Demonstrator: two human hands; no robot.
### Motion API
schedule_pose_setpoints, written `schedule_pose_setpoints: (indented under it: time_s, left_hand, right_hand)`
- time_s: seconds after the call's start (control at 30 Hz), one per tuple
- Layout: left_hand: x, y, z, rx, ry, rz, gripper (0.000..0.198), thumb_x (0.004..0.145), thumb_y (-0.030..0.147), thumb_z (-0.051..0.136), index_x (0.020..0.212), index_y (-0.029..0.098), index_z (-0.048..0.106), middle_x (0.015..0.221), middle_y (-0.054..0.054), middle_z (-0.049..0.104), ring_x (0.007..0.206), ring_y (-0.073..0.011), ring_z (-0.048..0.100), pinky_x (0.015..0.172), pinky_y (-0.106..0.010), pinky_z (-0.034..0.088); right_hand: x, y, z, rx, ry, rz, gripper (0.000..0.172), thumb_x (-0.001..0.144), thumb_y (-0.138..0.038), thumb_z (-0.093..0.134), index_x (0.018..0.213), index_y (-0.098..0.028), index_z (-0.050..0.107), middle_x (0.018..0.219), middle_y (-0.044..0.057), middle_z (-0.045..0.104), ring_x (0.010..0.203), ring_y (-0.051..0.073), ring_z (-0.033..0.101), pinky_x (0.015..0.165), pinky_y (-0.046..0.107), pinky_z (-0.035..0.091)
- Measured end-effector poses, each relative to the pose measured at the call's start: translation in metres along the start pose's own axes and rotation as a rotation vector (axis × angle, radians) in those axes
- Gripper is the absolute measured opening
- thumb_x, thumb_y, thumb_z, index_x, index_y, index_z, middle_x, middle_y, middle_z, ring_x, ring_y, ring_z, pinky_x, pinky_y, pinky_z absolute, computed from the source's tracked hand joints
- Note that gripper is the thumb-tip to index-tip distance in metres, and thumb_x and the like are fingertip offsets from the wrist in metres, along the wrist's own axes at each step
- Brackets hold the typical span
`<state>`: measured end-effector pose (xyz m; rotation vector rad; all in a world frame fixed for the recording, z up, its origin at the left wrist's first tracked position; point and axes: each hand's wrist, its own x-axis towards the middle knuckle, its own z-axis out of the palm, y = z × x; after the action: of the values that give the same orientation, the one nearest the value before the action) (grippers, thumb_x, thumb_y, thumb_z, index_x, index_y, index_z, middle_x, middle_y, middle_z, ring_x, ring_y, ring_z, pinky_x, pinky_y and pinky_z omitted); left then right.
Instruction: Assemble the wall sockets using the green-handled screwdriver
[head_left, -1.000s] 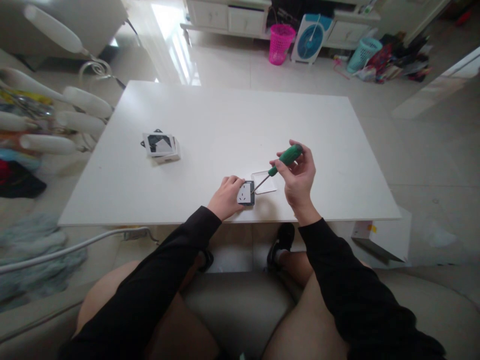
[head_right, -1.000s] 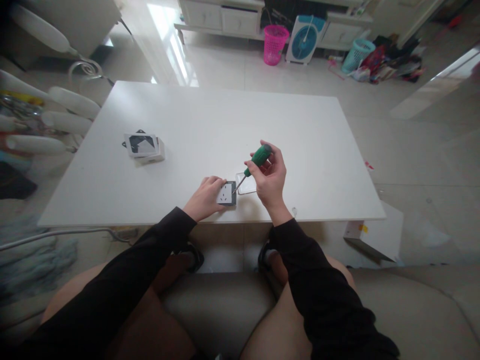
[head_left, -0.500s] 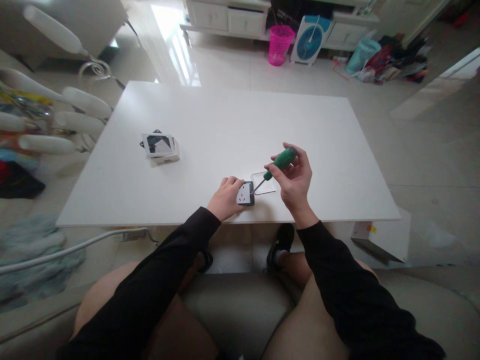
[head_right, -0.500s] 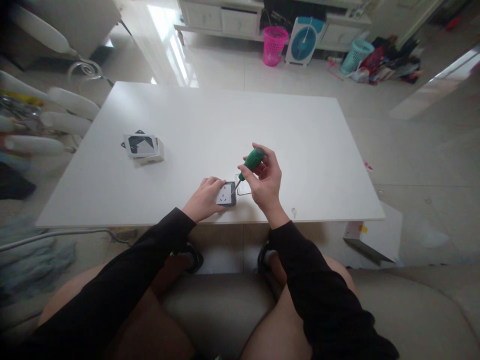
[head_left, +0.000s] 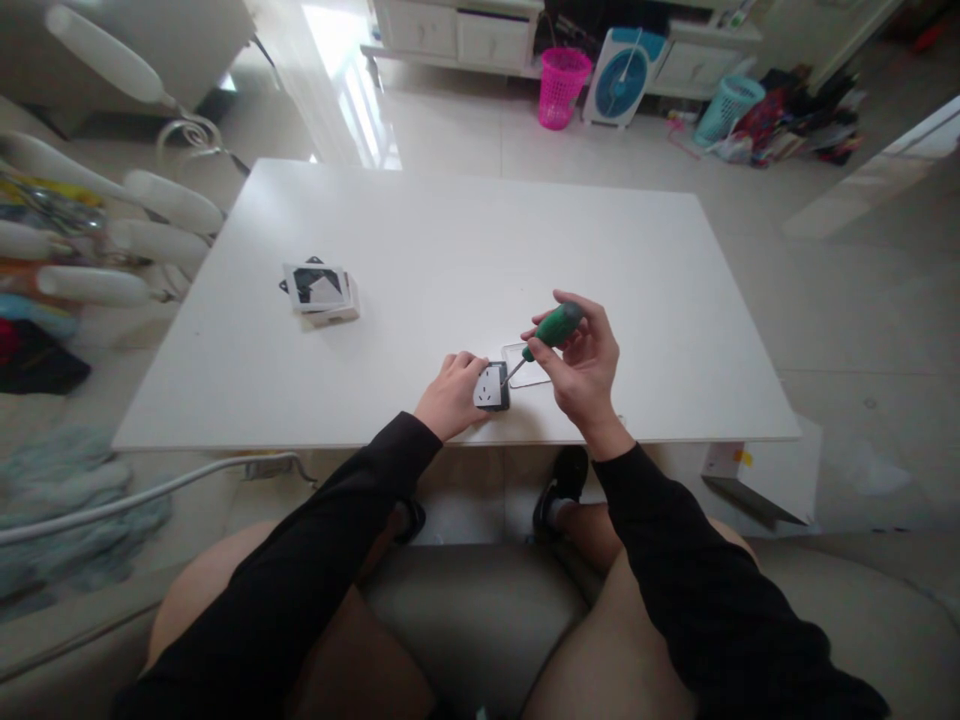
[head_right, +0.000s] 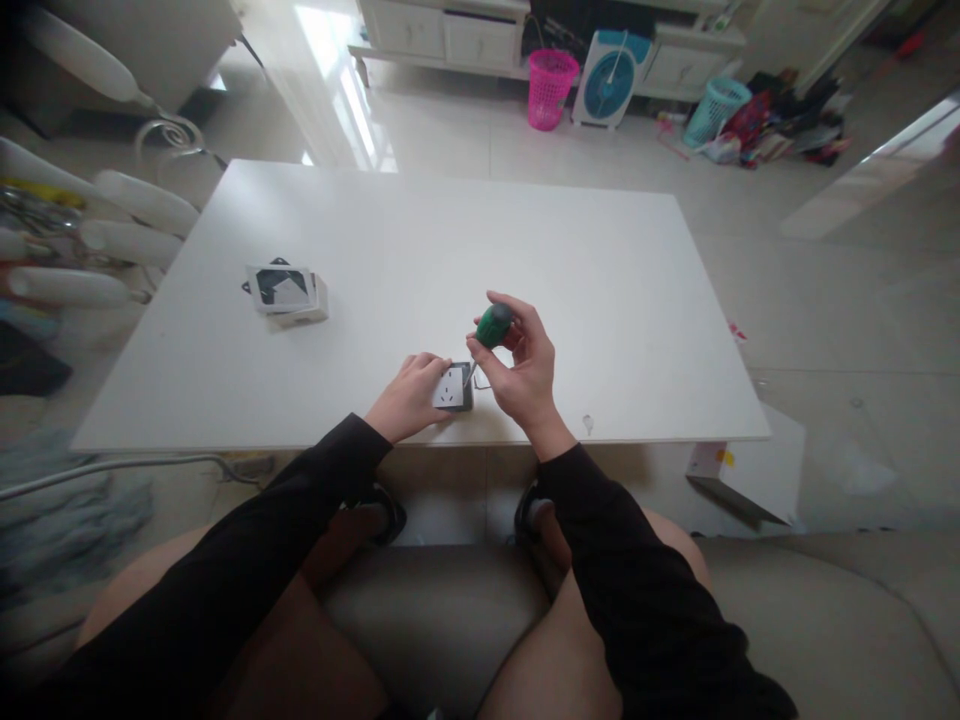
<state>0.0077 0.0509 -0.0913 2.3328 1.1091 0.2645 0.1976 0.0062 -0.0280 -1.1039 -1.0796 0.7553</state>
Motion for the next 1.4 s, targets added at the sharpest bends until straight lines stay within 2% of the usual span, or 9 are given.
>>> schedule_pose_setpoints:
  time_s: [0.37, 0.63, 0.97, 1.13, 1.27, 1.4]
  left_hand:
    - [0.0, 0.001, -0.001, 0.01, -0.013, -0.011, 0.068, 0.073, 0.026, 0.082, 0.136, 0.016, 0.057, 0.132, -0.015, 0.059, 0.124, -0.036, 0.051, 0.11, -0.05, 0.051]
    - [0.0, 0.001, 0.0, 0.017, -0.014, -0.014, 0.069, 0.073, 0.025, 0.083, 0.136, 0.017, 0.057, 0.132, -0.015, 0.058, 0.125, -0.036, 0.052, 0.108, -0.05, 0.052]
    - [0.001, 0.002, 0.0, 0.024, -0.018, -0.014, 0.064, 0.074, 0.027, 0.082, 0.132, 0.018, 0.059, 0.127, -0.013, 0.059, 0.122, -0.0356, 0.053, 0.107, -0.049, 0.051]
    - [0.002, 0.0, 0.002, 0.006, -0.046, -0.009, 0.065, 0.073, 0.028, 0.083, 0.132, 0.018, 0.059, 0.127, -0.013, 0.059, 0.121, -0.035, 0.054, 0.108, -0.049, 0.051]
    - [0.002, -0.001, 0.004, -0.006, -0.077, -0.002, 0.058, 0.072, 0.03, 0.085, 0.123, 0.019, 0.062, 0.123, -0.013, 0.06, 0.118, -0.0357, 0.055, 0.106, -0.05, 0.052]
    - [0.002, -0.002, 0.005, -0.005, -0.079, 0.001, 0.057, 0.072, 0.032, 0.086, 0.121, 0.019, 0.062, 0.122, -0.013, 0.06, 0.118, -0.036, 0.056, 0.106, -0.051, 0.051]
  right_hand:
    - [0.0, 0.002, -0.003, -0.048, 0.002, -0.067, 0.053, 0.082, -0.044, 0.088, 0.128, -0.036, 0.065, 0.119, 0.003, 0.07, 0.105, 0.024, 0.074, 0.1, 0.047, 0.065]
    - [0.003, 0.017, -0.007, -0.107, -0.055, -0.227, 0.055, 0.088, -0.047, 0.083, 0.135, -0.033, 0.058, 0.117, 0.003, 0.069, 0.101, 0.021, 0.076, 0.092, 0.041, 0.068]
    - [-0.003, 0.016, -0.001, -0.136, -0.107, -0.229, 0.053, 0.09, -0.042, 0.082, 0.137, -0.034, 0.058, 0.114, 0.003, 0.071, 0.097, 0.021, 0.077, 0.089, 0.04, 0.068]
    - [-0.006, 0.015, 0.0, -0.168, -0.135, -0.234, 0.052, 0.091, -0.034, 0.08, 0.139, -0.034, 0.06, 0.118, 0.003, 0.073, 0.098, 0.021, 0.076, 0.09, 0.04, 0.067]
    - [-0.007, 0.014, 0.0, -0.233, -0.16, -0.24, 0.052, 0.092, -0.029, 0.077, 0.141, -0.035, 0.061, 0.124, 0.003, 0.074, 0.096, 0.019, 0.075, 0.09, 0.038, 0.067]
    - [-0.007, 0.016, 0.001, -0.282, -0.16, -0.234, 0.054, 0.091, -0.03, 0.078, 0.141, -0.035, 0.06, 0.124, 0.003, 0.074, 0.094, 0.018, 0.075, 0.084, 0.036, 0.067]
